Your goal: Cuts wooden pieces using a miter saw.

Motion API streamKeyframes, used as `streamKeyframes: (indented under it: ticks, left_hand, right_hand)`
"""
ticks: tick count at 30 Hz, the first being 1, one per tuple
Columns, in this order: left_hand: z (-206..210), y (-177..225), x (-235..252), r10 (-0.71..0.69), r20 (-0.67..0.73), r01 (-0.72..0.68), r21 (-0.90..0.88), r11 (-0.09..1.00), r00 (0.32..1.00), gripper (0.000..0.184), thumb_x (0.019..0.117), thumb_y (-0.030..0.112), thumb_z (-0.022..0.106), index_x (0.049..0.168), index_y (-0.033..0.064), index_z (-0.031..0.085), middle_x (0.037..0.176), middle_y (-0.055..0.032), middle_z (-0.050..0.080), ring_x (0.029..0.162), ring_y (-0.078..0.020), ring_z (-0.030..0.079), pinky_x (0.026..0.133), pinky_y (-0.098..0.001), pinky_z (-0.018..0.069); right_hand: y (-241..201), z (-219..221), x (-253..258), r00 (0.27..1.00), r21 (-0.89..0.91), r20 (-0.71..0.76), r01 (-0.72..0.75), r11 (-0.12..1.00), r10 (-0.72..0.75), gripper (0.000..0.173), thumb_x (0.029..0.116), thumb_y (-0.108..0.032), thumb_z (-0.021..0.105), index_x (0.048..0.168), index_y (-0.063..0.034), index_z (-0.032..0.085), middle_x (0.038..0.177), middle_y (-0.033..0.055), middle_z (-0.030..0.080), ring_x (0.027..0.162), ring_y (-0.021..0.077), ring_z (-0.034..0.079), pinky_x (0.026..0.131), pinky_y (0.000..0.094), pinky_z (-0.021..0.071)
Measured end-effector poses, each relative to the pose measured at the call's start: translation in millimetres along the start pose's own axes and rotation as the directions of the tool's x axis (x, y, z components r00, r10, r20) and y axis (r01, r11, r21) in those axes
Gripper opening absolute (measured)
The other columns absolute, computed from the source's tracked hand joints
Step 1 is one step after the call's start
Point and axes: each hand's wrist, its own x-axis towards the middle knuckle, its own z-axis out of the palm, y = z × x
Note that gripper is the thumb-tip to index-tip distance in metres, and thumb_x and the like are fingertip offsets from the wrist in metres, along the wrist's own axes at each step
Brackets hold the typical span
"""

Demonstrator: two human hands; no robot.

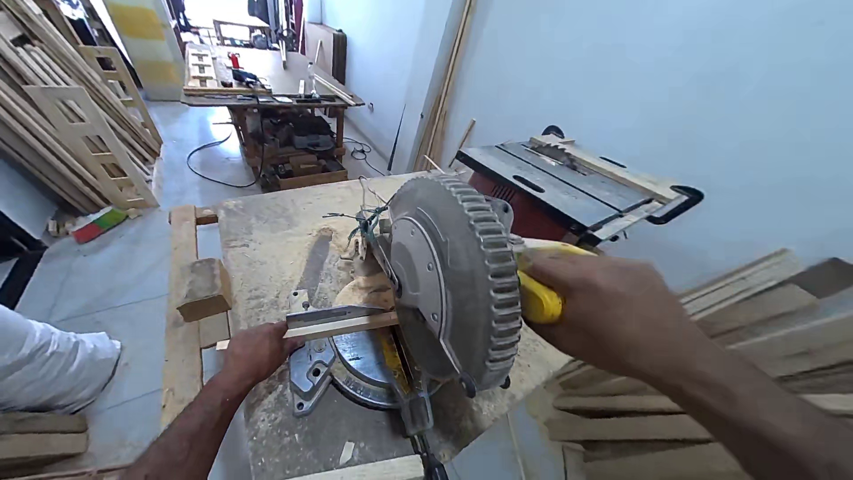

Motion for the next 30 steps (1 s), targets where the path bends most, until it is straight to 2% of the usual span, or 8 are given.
streamKeyframes:
  ticks: [2,11,18,30]
  left_hand:
    - [1.3,-0.6,1.5,0.004,-0.011,-0.003,0.010,1.000,1.000,0.059,0.0994,0.067,0.047,0.112,0.0135,0.070,0.108,-0.0118,0.073,0.106,-0.0329,0.070,0.088,-0.0575,0.0551]
    - [3.4,0.1,7.6,-0.005,-0.002,0.005,0.030,1.000,1.000,0.064,0.0969,0.070,0.049,0.103,0.0109,0.071,0.101,-0.0122,0.073,0.103,-0.0331,0.071,0.086,-0.0568,0.0563]
    - [4.1,2.0,10.5,-0.013,0.012,0.013,0.007,1.000,1.000,0.065,0.0960,0.070,0.052,0.102,0.0080,0.072,0.102,-0.0158,0.073,0.103,-0.0358,0.071,0.086,-0.0586,0.0563]
    - [1.3,-0.9,12.4,0.031,0.029,-0.031,0.008,0.999,0.999,0.061,0.0985,0.066,0.051,0.097,0.0075,0.070,0.097,-0.0138,0.072,0.101,-0.0332,0.070,0.087,-0.0554,0.0563]
  right_hand:
    - [-5.6,9.4,-11.2,0.999,-0.004,-0.052,0.006,1.000,-0.006,0.020,0.0810,-0.036,0.065,0.079,-0.0163,0.065,0.070,0.0014,0.061,0.060,0.0235,0.064,0.045,0.0465,0.0493]
    - [-15.4,27.2,-31.0,0.994,-0.026,-0.107,0.013,1.000,-0.016,0.019,0.0808,-0.034,0.063,0.077,-0.0156,0.064,0.069,0.0015,0.062,0.062,0.0225,0.066,0.049,0.0442,0.0512]
    - [-18.2,33.3,-38.5,0.993,-0.037,-0.116,0.011,0.999,-0.015,0.021,0.0825,-0.034,0.062,0.075,-0.0147,0.063,0.066,0.0020,0.060,0.061,0.0237,0.065,0.049,0.0440,0.0509]
    - [-17.2,35.9,-39.4,0.992,-0.022,-0.125,0.025,0.999,-0.027,0.022,0.0840,-0.033,0.061,0.072,-0.0141,0.060,0.065,0.0022,0.059,0.061,0.0230,0.064,0.048,0.0429,0.0495]
